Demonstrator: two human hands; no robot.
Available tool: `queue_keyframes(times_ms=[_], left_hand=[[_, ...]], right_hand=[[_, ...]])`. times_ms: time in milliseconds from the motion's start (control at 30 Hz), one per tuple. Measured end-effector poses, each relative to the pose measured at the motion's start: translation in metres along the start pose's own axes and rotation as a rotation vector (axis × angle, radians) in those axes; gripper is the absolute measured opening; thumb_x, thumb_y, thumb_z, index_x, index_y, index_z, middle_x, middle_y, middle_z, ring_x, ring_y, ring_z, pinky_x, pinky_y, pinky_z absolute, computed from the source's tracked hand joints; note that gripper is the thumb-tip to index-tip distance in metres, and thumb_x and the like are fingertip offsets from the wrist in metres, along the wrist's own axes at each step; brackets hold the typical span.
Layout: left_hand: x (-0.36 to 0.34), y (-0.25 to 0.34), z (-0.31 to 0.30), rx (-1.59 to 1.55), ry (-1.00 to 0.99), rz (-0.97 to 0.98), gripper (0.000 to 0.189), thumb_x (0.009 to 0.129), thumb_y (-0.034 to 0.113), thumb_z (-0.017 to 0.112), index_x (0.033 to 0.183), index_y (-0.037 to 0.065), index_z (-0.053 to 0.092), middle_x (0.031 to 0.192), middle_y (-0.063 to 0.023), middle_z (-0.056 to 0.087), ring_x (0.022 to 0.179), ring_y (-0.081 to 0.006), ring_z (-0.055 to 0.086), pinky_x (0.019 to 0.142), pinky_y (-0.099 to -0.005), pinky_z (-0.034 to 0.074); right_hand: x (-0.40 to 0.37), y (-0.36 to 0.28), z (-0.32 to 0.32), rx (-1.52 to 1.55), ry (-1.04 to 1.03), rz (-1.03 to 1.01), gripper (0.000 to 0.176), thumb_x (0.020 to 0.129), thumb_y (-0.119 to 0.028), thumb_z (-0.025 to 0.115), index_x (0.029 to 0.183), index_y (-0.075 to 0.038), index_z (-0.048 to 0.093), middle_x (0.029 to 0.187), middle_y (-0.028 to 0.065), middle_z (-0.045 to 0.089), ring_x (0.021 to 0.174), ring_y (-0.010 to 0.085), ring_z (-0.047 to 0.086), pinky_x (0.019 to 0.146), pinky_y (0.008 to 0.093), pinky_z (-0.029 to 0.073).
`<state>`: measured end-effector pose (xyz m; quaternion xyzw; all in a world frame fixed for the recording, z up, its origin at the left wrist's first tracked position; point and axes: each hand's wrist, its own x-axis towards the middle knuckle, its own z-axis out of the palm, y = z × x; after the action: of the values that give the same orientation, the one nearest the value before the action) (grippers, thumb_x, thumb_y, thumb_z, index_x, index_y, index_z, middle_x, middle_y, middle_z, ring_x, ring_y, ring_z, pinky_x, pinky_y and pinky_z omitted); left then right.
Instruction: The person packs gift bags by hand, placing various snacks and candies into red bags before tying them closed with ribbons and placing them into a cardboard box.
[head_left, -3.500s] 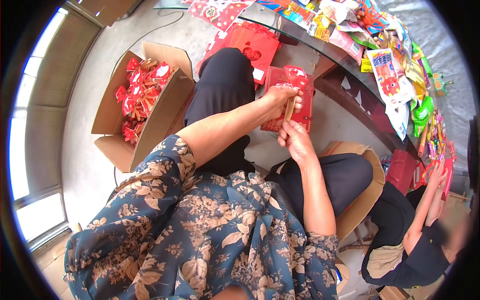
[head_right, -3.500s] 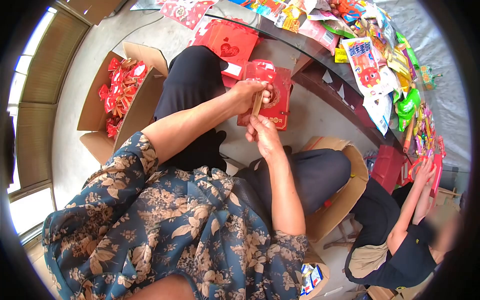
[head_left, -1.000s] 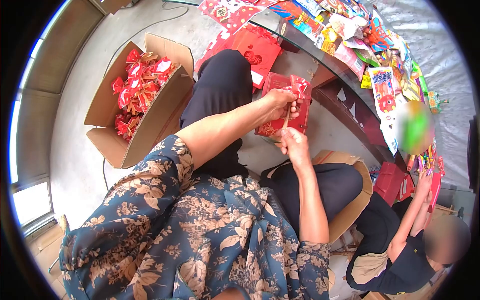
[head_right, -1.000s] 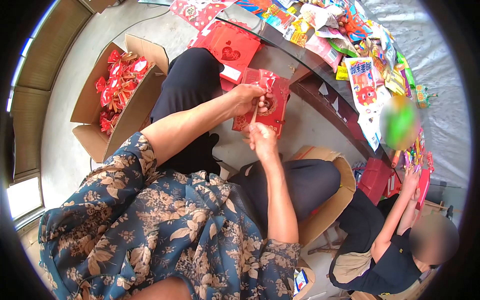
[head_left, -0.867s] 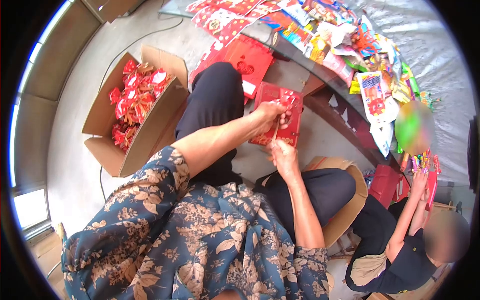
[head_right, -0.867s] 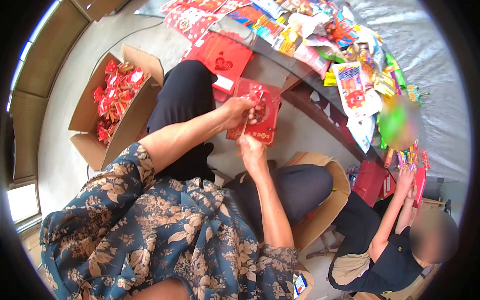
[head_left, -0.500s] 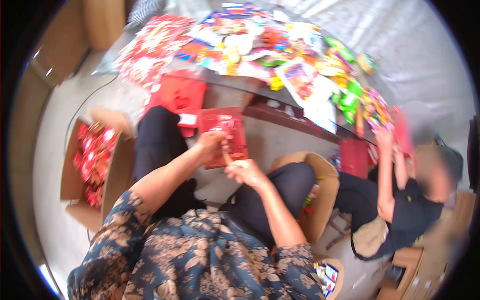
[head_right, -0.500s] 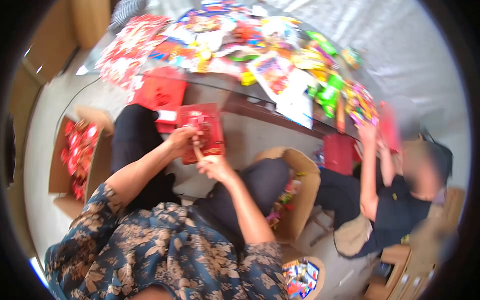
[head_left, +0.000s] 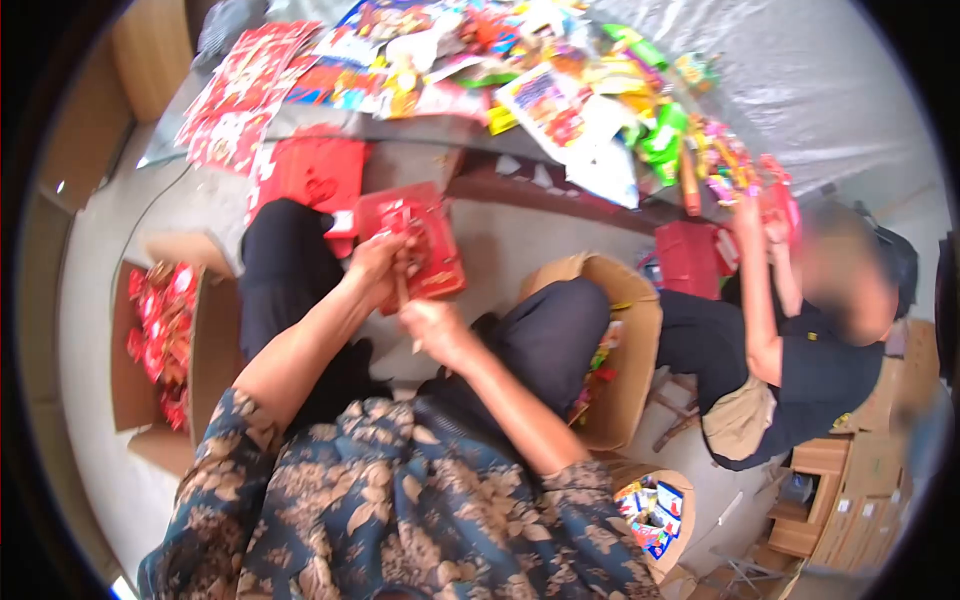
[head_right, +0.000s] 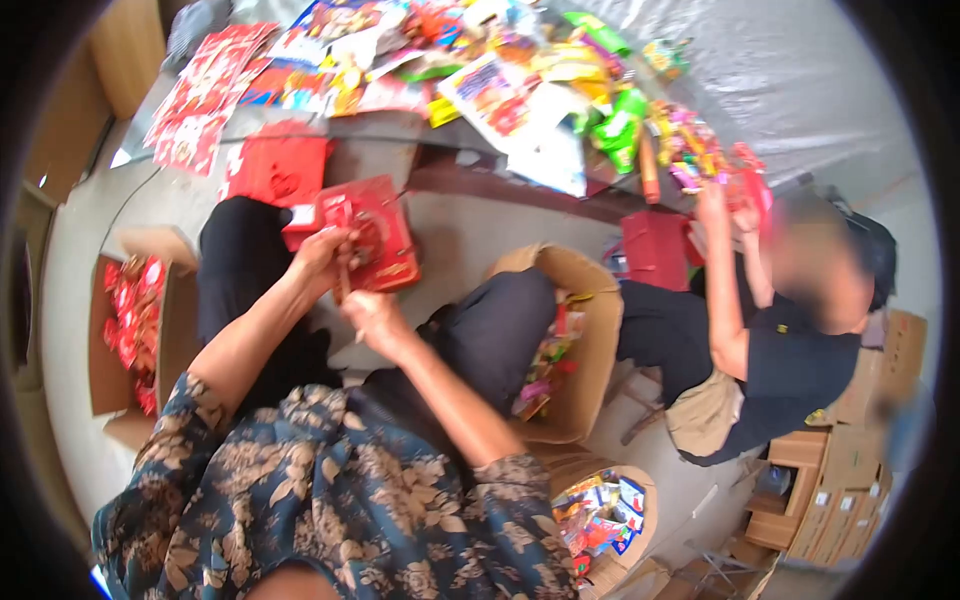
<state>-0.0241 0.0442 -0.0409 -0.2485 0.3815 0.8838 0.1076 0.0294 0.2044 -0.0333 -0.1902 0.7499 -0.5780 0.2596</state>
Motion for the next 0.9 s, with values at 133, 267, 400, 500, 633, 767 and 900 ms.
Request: queue_keyframes(times_ms=[133, 267, 400, 500, 633, 767, 900], left_hand=[[0.013, -0.009, -0.011, 0.013, -0.059, -0.133, 0.013, 0.090, 0.010, 0.053, 0.093, 0.001, 0.061, 0.068, -0.0022, 0.054, 0.058, -0.0159, 0.054, 0.065, -0.0333, 0.053], [-0.004, -0.003, 0.005, 0.098, -0.039, -0.197, 0.020, 0.094, 0.016, 0.048, 0.100, 0.002, 0.061, 0.088, -0.0086, 0.065, 0.086, -0.0257, 0.064, 0.084, -0.0435, 0.051], [-0.007, -0.016, 0.006, 0.121, -0.043, -0.236, 0.021, 0.095, 0.021, 0.051, 0.102, 0.003, 0.061, 0.096, -0.0100, 0.066, 0.094, -0.0281, 0.064, 0.089, -0.0472, 0.050], [-0.005, -0.021, -0.003, 0.156, -0.064, -0.280, 0.020, 0.095, 0.021, 0.053, 0.102, 0.004, 0.062, 0.098, -0.0097, 0.066, 0.095, -0.0276, 0.064, 0.088, -0.0473, 0.050], [0.002, -0.025, -0.016, 0.190, -0.075, -0.281, 0.018, 0.094, 0.021, 0.055, 0.102, 0.005, 0.062, 0.099, -0.0094, 0.065, 0.095, -0.0257, 0.064, 0.085, -0.0447, 0.052], [0.004, -0.026, -0.024, 0.247, -0.104, -0.224, 0.016, 0.093, 0.019, 0.058, 0.100, 0.006, 0.063, 0.094, -0.0084, 0.066, 0.085, -0.0208, 0.065, 0.074, -0.0381, 0.055], [0.009, -0.033, -0.029, 0.407, -0.111, -0.059, 0.018, 0.091, 0.021, 0.062, 0.093, 0.003, 0.068, 0.082, -0.0079, 0.068, 0.070, -0.0174, 0.064, 0.064, -0.0338, 0.053]], right_hand=[[-0.003, 0.013, -0.010, 0.091, -0.025, 0.169, 0.015, 0.092, -0.016, 0.058, 0.088, -0.004, 0.066, 0.062, -0.0046, 0.049, 0.054, 0.0053, 0.045, 0.049, 0.0227, 0.038], [0.007, 0.025, -0.047, -0.388, 0.060, 0.078, 0.015, 0.087, -0.015, 0.061, 0.091, -0.002, 0.066, 0.071, 0.0087, 0.066, 0.067, 0.0169, 0.063, 0.062, 0.0339, 0.049], [0.014, -0.010, -0.060, 0.070, 0.276, 0.146, 0.026, 0.088, -0.012, 0.062, 0.110, 0.000, 0.063, 0.081, -0.0001, 0.064, 0.055, 0.0038, 0.045, 0.048, 0.0201, 0.037], [0.029, 0.002, -0.053, 0.142, 0.232, 0.198, 0.027, 0.085, -0.013, 0.067, 0.109, -0.001, 0.064, 0.077, 0.0002, 0.064, 0.056, 0.0035, 0.047, 0.049, 0.0202, 0.038], [0.044, 0.017, -0.035, 0.117, 0.245, 0.275, 0.021, 0.083, -0.012, 0.070, 0.100, -0.001, 0.066, 0.072, -0.0018, 0.061, 0.056, 0.0040, 0.046, 0.050, 0.0206, 0.037], [0.043, 0.023, -0.040, 0.207, 0.094, 0.333, 0.012, 0.085, -0.013, 0.069, 0.093, -0.004, 0.066, 0.075, -0.0031, 0.059, 0.057, 0.0042, 0.046, 0.050, 0.0197, 0.035], [0.034, 0.011, -0.042, 0.244, 0.127, 0.282, 0.013, 0.083, -0.014, 0.071, 0.090, -0.004, 0.067, 0.075, -0.0034, 0.059, 0.062, 0.0034, 0.047, 0.057, 0.0203, 0.038]])
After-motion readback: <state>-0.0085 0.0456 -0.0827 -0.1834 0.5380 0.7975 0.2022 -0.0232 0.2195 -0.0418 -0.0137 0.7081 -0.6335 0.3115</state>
